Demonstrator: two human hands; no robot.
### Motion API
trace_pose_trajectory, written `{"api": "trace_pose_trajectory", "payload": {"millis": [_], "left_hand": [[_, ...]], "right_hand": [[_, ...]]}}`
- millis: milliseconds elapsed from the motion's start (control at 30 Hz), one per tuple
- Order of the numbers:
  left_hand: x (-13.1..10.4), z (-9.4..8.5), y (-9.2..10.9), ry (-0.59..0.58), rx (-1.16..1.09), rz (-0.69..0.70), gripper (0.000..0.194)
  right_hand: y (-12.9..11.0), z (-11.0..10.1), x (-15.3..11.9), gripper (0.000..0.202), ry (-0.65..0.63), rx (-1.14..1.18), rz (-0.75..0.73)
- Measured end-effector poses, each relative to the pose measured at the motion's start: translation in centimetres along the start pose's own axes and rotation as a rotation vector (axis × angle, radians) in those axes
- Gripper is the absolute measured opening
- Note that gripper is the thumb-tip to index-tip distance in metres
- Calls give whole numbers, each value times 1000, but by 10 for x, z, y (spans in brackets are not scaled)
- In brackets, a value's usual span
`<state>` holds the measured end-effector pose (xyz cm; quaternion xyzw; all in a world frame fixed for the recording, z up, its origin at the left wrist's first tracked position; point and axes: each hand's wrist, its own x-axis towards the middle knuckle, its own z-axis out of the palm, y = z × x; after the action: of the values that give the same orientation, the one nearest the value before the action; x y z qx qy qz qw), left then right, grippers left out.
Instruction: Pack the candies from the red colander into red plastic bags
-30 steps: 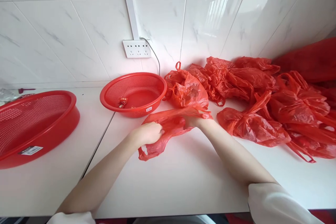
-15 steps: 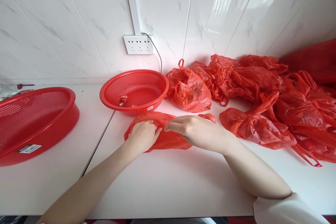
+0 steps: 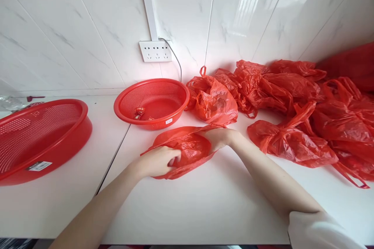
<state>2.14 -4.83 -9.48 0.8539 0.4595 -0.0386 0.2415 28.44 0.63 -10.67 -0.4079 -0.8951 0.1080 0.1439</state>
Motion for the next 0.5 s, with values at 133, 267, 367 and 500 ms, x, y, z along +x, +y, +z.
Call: {"api": "trace_pose_trajectory", "payload": {"millis": [133,267,367,500], "left_hand": [[6,13,15,400,132,65,31],[17,27,5,415,233,71,39],[21,30,-6,318,171,58,28],[20,30,-16,207,-12,32,45]], "right_hand": [[-7,-7,4,9,-418,-57,102],[-24,-15,5,20,-288,10,-39],[-30,-14,8,32,-105,115,-291],[-16,1,15,63,-182,161,-318]]}}
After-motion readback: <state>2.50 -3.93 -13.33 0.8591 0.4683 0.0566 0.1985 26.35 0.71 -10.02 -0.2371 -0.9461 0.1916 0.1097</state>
